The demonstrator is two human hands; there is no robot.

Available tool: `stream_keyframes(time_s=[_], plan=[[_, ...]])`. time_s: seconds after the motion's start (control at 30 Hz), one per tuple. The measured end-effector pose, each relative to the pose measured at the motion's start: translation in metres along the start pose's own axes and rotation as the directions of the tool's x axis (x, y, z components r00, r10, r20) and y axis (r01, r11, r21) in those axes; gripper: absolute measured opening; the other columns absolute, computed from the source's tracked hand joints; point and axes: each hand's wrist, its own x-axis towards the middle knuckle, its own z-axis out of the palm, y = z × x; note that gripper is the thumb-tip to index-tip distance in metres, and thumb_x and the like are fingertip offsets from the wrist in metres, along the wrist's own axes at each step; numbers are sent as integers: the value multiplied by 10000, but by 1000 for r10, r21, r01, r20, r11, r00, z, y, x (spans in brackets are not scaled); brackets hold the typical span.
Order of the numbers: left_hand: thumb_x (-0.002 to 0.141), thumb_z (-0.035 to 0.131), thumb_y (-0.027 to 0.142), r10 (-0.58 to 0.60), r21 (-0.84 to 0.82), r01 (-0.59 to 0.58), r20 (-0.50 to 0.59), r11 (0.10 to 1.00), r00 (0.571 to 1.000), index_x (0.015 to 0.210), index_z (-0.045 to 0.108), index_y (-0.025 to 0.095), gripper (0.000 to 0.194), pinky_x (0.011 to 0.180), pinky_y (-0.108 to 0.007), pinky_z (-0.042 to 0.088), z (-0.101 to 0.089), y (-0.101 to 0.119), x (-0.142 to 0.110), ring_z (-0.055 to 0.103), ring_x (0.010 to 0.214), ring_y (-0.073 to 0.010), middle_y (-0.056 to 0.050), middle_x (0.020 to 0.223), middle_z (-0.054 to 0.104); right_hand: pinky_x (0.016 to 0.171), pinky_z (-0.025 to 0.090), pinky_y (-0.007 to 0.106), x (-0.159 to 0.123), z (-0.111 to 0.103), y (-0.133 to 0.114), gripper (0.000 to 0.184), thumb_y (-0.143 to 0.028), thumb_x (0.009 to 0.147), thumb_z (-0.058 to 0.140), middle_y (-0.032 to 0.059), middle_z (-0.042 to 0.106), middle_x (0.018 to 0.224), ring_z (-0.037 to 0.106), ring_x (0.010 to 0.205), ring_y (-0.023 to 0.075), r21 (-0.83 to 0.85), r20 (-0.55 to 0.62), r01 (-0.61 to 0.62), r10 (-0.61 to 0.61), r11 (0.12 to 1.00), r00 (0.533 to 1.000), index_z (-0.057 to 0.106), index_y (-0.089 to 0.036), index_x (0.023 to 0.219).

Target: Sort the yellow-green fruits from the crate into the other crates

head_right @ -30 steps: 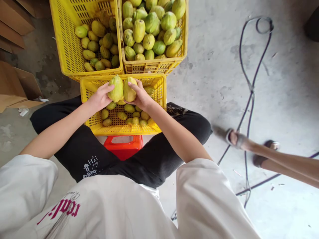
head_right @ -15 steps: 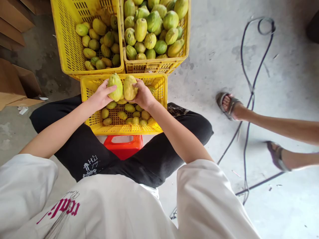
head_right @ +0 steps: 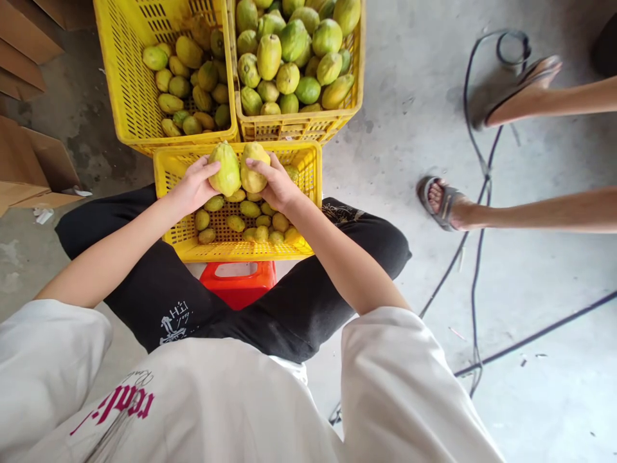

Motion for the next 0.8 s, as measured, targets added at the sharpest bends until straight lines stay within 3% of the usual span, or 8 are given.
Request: stream_keyframes(time_s=[0.13, 0.3, 0.5, 0.63, 0.8], plan=[[1031, 990, 353, 6, 31, -6, 20, 1000, 1000, 1300, 748, 302, 366, 1454, -565, 590, 3, 3, -3, 750, 1672, -387, -30, 1323, 944, 1217, 790, 593, -1, 0, 3, 820, -718, 796, 1165, 31, 805, 1516, 738, 1610, 399, -28, 18, -36, 37, 999, 999, 653, -411, 1359], [1066, 902, 259, -26, 75, 23, 38, 997, 999, 1304, 775, 287, 272, 1480, -539, 549, 7, 6, -7, 753, 1646, -349, -6, 1182, 941, 1212, 795, 588, -4, 3, 3, 822, -708, 798, 1202, 27, 791, 1510, 738, 1567, 394, -26, -3, -57, 57, 998, 998, 645, -395, 1316], [1025, 966, 354, 1, 23, -1, 5, 1000, 1000, 1323, 731, 318, 382, 1440, -551, 615, 10, 3, -8, 736, 1710, -390, -36, 1402, 911, 1270, 747, 585, -6, 10, -6, 728, -792, 903, 1096, 58, 872, 1426, 735, 1583, 409, -19, -35, -101, 100, 995, 994, 667, -385, 1328], [998, 795, 337, -39, -12, 39, -2, 999, 999, 1494, 702, 294, 506, 1376, -625, 689, 2, 1, -2, 749, 1706, -426, -87, 1527, 873, 1257, 735, 608, 0, 12, -11, 702, -901, 988, 902, 89, 901, 1380, 759, 1583, 436, -1, 2, -145, 145, 989, 989, 737, -358, 1401], [930, 760, 332, -68, -16, 68, 11, 998, 998, 1539, 689, 287, 614, 1334, -636, 736, -3, 1, 3, 792, 1640, -446, -93, 1527, 879, 1256, 735, 601, 8, 7, -9, 679, -822, 1000, 855, 66, 889, 1439, 769, 1593, 415, -22, -11, -136, 136, 990, 991, 744, -375, 1500]])
